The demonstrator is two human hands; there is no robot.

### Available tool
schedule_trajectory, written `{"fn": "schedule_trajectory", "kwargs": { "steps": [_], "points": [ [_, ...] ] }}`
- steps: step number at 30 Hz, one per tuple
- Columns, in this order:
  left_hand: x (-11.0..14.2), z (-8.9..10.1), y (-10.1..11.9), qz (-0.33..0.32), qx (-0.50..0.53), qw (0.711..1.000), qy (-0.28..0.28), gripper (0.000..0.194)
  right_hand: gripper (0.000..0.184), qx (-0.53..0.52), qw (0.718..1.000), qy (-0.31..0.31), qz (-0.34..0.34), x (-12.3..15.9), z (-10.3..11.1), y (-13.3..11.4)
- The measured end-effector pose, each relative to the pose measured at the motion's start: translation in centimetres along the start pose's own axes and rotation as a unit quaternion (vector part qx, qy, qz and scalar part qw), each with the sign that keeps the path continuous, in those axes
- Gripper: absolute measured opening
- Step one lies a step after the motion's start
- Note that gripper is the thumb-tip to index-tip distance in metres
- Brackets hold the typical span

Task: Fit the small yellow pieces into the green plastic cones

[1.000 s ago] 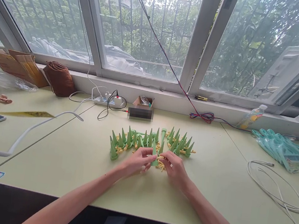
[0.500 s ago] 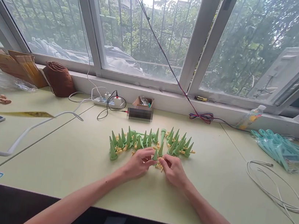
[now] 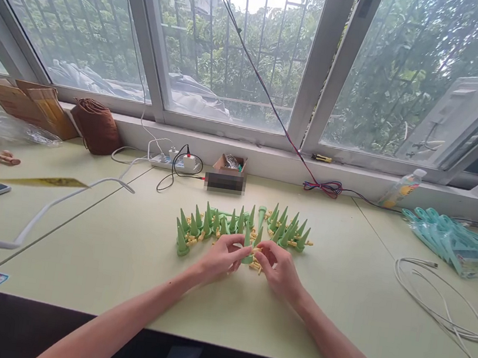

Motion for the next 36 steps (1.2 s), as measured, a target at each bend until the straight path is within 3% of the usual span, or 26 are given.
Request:
{"fn": "schedule_trajectory", "kwargs": {
  "steps": [7, 20, 30, 36],
  "points": [
    [-0.3, 0.2, -0.3, 0.032, 0.075, 0.996, -0.034, 0.047, 0.021, 0.017, 0.999, -0.008, 0.035, 0.0, 0.2, 0.0],
    [-0.3, 0.6, -0.7, 0.016, -0.04, 0.999, -0.026, 0.04, 0.017, 0.057, 0.998, -0.023, 0.035, 0.4, -0.1, 1.0],
    [0.1, -0.1, -0.4, 0.003, -0.067, 0.997, -0.043, 0.038, 0.032, 0.058, 0.997, -0.037, 0.034, 0.3, -0.2, 1.0],
    [0.3, -0.4, 0.3, -0.074, -0.14, 0.987, -0.022, 0.033, 0.038, 0.063, 0.997, -0.041, 0.037, 0.3, -0.2, 1.0]
  ]
}}
Point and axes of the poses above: each hand's wrist, its own x-axis away from the middle knuckle, its own z-axis out of the back of the hand, y = z × x, the point moved 4 cm from there along -x, towards the middle knuckle, and after that the axes turned 11 degrees about z, right-handed, at the moved point
